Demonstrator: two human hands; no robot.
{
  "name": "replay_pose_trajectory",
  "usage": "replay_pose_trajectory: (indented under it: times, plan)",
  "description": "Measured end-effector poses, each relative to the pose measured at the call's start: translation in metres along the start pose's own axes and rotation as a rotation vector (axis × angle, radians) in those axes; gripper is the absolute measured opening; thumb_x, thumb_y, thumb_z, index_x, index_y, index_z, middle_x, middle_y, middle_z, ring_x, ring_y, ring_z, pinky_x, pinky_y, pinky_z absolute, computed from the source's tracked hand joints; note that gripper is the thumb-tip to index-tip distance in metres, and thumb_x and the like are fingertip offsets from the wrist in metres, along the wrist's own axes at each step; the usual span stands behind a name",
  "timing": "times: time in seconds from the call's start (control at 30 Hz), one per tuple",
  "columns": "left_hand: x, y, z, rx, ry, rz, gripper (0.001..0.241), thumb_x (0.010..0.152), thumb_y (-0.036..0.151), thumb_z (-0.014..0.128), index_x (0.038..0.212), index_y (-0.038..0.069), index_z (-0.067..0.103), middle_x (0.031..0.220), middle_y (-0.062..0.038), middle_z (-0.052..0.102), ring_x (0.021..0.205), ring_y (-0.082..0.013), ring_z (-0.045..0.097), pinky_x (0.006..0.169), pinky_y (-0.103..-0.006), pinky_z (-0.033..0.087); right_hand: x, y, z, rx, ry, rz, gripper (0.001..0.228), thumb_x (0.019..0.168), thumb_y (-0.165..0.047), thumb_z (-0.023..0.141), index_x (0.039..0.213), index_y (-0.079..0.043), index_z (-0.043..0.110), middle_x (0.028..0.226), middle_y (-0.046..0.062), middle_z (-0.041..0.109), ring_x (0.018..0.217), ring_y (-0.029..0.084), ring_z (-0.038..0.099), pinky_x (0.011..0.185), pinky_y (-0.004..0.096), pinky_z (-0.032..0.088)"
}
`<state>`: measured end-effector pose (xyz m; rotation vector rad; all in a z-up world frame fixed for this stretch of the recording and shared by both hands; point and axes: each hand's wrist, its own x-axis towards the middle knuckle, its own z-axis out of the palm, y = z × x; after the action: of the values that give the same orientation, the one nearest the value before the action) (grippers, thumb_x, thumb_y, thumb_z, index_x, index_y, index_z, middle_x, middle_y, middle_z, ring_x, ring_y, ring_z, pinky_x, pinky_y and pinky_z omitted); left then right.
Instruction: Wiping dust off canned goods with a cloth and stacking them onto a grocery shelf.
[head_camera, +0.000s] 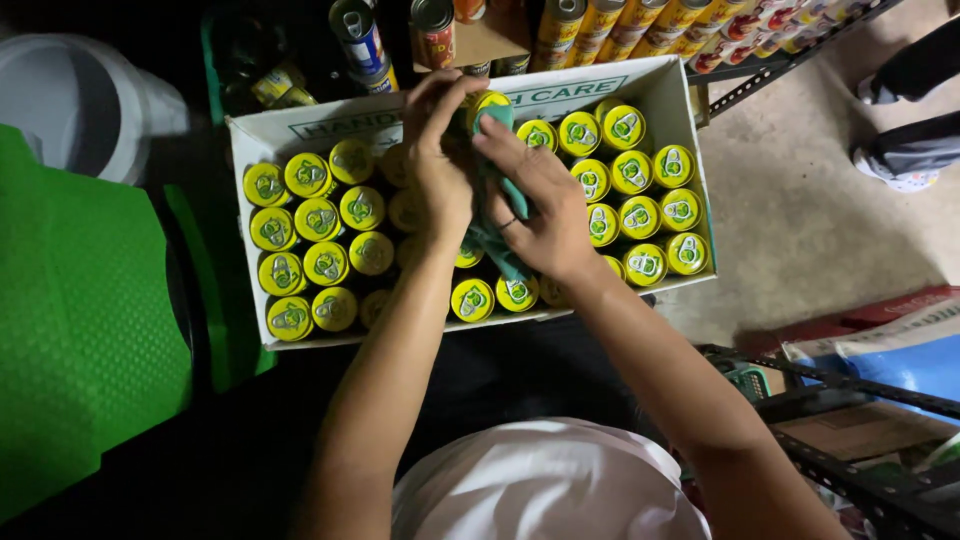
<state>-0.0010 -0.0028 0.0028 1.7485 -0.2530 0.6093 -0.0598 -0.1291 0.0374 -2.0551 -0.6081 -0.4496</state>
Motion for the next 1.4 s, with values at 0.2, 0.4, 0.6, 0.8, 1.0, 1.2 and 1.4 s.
replay_pose_trajectory:
  times: [0.2, 0.4, 0.6, 0.8, 1.0, 1.2, 1.4]
  plan:
    - [0.005, 0.006, -0.006, 0.053, 0.010, 0.066, 0.057, 0.068, -0.014, 0.071, 0.120, 0.009, 0.067, 0.126, -0.005, 0.062, 0.119, -0.0248, 0.059, 0.109, -0.0357, 0.047, 0.003, -0.005, 0.001, 0.021, 0.074, 0.075, 0.048, 0.087, 0.008, 0.065, 0.134, 0.002, 0.062, 0.145, 0.013, 0.061, 0.121, 0.031, 0.069, 0.106, 0.036, 0.053]
    - [-0.001, -0.008, 0.003, -0.019, 0.008, -0.003, 0.034, 0.085, 0.001, 0.068, 0.117, 0.012, 0.072, 0.131, -0.003, 0.055, 0.126, -0.0220, 0.054, 0.114, -0.0356, 0.043, 0.001, -0.002, -0.002, -0.002, 0.012, 0.021, 0.047, 0.087, 0.004, 0.067, 0.134, 0.001, 0.063, 0.148, 0.011, 0.060, 0.105, 0.027, 0.068, 0.097, 0.034, 0.053]
    - [0.003, 0.002, -0.004, 0.050, 0.000, 0.063, 0.058, 0.069, -0.015, 0.065, 0.121, 0.011, 0.068, 0.128, -0.004, 0.060, 0.122, -0.0249, 0.057, 0.110, -0.0357, 0.045, 0.002, -0.003, 0.003, -0.016, 0.119, 0.120, 0.050, 0.089, 0.008, 0.064, 0.138, 0.000, 0.059, 0.149, 0.012, 0.058, 0.122, 0.030, 0.069, 0.106, 0.036, 0.054]
    - [0.004, 0.005, -0.006, 0.045, 0.039, 0.074, 0.054, 0.070, -0.013, 0.068, 0.120, 0.009, 0.067, 0.128, -0.006, 0.060, 0.122, -0.0256, 0.059, 0.110, -0.0372, 0.046, 0.003, -0.006, -0.003, 0.023, 0.080, 0.050, 0.040, 0.085, 0.008, 0.066, 0.125, 0.004, 0.065, 0.136, 0.015, 0.067, 0.104, 0.029, 0.070, 0.096, 0.035, 0.054]
    - [0.003, 0.004, -0.004, 0.059, -0.028, 0.049, 0.057, 0.070, -0.013, 0.067, 0.122, 0.011, 0.068, 0.130, -0.005, 0.057, 0.124, -0.0256, 0.057, 0.112, -0.0367, 0.045, 0.002, -0.005, -0.002, 0.018, 0.051, 0.070, 0.043, 0.089, 0.006, 0.065, 0.131, 0.001, 0.064, 0.144, 0.012, 0.062, 0.117, 0.029, 0.070, 0.103, 0.036, 0.054]
    - [0.005, 0.006, -0.003, 0.046, -0.021, 0.075, 0.057, 0.071, -0.014, 0.068, 0.122, 0.010, 0.065, 0.126, -0.006, 0.061, 0.119, -0.0268, 0.058, 0.109, -0.0382, 0.046, 0.005, -0.005, -0.002, 0.004, 0.087, 0.093, 0.042, 0.089, 0.006, 0.067, 0.130, 0.001, 0.064, 0.143, 0.010, 0.062, 0.117, 0.029, 0.069, 0.102, 0.036, 0.054]
    - [0.005, 0.006, -0.002, 0.096, -0.011, 0.102, 0.057, 0.070, -0.011, 0.066, 0.123, 0.011, 0.065, 0.124, -0.008, 0.064, 0.118, -0.0304, 0.059, 0.108, -0.0413, 0.046, 0.005, -0.003, -0.002, 0.037, 0.119, 0.089, 0.039, 0.088, 0.007, 0.067, 0.127, 0.002, 0.064, 0.141, 0.013, 0.063, 0.118, 0.030, 0.069, 0.102, 0.036, 0.054]
